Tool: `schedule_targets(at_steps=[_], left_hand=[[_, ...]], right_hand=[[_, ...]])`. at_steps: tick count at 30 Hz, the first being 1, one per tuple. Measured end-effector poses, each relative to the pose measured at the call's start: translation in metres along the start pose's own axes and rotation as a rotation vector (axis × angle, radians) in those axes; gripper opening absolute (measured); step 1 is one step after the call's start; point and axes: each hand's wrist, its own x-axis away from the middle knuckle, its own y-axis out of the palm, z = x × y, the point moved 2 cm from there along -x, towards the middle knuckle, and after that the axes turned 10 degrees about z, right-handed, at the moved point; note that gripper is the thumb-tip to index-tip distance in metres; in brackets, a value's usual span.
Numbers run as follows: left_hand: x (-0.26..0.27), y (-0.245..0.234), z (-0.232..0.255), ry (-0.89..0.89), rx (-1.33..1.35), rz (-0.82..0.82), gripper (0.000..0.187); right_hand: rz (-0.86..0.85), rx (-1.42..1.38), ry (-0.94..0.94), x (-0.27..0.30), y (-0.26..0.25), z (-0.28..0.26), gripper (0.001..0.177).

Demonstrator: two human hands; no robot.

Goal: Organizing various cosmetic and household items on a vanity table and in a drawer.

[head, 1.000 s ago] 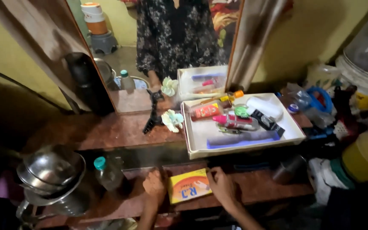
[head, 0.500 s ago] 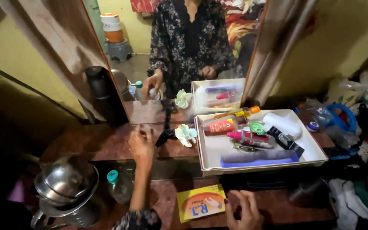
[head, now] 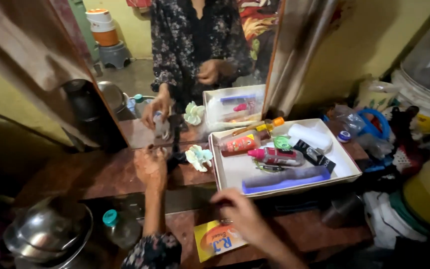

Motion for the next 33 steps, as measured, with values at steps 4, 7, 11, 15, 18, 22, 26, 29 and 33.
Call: schedule_targets(at_steps=[4,7,11,15,18,22,26,29,33], left_hand=[[-0.027,-0.067,0.040,-0.117,0.130,-0.066,0.030],[-0.028,-0.085,0.036,-0.281,0.217,-0.159,0.031],[-0.017,-0.080,0.022,-0.170,0.379,-0.170,0.027],[-0.007,-0.084,0.033,-0.121,0.315,-0.213,0.027],[0.000,-0.090,0.053,-0.021,0.372,-0.154,0.025],[0.002,-0.078,0.080,-0.009,0.370,-0.089,0.022],[0.010,-0.073,0.130,-0.129,0.823,-0.254,0.023],[0.013,-0.072,0.169,0.345,0.689,-0.169,0.022],[0.017,-0.050,0.210,0.418,0.597,-0.406,0.019]], right_hand=[[0.006,0.517,-0.595,-0.035,0.089,-0.039,0.017],[0.048,0.646,-0.632,-0.088,0.120,-0.003,0.013],[-0.007,0.737,-0.578,-0.128,0.145,0.017,0.018],[0.096,0.928,-0.698,-0.127,0.143,0.009,0.018],[0.091,1.359,-0.845,-0.106,0.135,-0.017,0.013],[0.201,1.004,-0.943,-0.078,0.094,-0.050,0.017],[0.396,1.001,-0.853,-0.079,0.005,-0.068,0.018],[0.466,1.227,-0.569,-0.090,-0.070,-0.090,0.020],[0.309,1.389,-0.501,-0.094,-0.118,-0.102,0.034]])
